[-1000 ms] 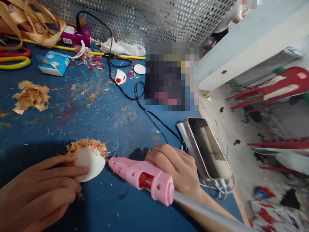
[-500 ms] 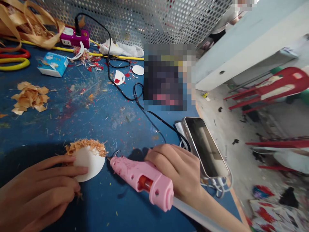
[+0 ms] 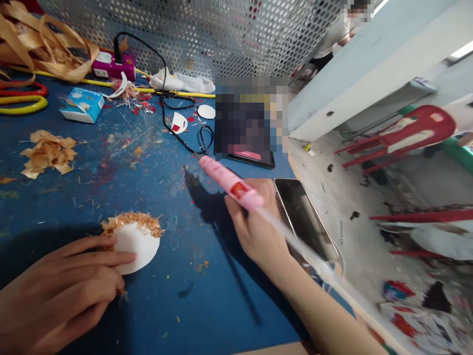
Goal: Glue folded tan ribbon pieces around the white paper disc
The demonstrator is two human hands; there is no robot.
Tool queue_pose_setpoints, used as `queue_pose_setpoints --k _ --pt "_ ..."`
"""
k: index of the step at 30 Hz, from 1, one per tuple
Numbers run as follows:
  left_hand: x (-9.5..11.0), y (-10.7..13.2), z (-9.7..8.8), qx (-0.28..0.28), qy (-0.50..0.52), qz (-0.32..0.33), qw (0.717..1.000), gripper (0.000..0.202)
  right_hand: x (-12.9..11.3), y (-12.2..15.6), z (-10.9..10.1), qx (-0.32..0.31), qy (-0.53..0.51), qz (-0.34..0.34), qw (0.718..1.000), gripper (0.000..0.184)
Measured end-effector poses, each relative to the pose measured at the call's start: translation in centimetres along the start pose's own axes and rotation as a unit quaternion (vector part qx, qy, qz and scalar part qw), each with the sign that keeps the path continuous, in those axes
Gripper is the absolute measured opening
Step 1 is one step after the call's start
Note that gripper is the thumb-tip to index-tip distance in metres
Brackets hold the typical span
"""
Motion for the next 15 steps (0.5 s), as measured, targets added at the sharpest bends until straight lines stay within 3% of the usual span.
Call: queue_pose_setpoints --k 4,6,8,11,12,15 --pt "0.1 -0.4 -0.3 0.025 0.005 -0.026 0.999 0.020 0.2 0.0 0.8 -0.065 0.037 -0.060 0.995 0.028" --pt "0.1 -0.7 -0.5 0.047 0.008 -0.046 0.998 0.020 0.3 -0.4 0.2 -0.093 0.022 -0.071 0.993 0.037" --pt "0.1 -1.0 -0.6 0.071 0.007 -0.060 0.996 0.020 -0.2 -0.9 -1.0 -0.074 -0.007 -0.065 0.995 0.040" --pt "0.0 -1.1 -0.7 0.091 0.001 -0.086 0.992 0.017 -2.9 -1.2 -3.0 0.005 -0.046 -0.051 0.998 0.029" --pt "0.0 -1.1 -0.6 0.093 -0.002 -0.094 0.991 0.015 -4.2 -1.0 -3.3 0.004 -0.053 -0.057 0.997 0.023" --pt "0.0 -1.0 -0.6 0.098 -0.017 -0.102 0.990 0.012 -8.8 0.2 -3.0 -0.077 -0.087 -0.114 0.987 0.009"
Point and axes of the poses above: each hand's wrist, its own y-axis away from the middle knuckle, its own z-axis out of the palm, x = y × z, the point moved 2 cm from there along -y, towards the middle knuckle, and after that the axes turned 12 degrees about x, right-handed, at the moved point
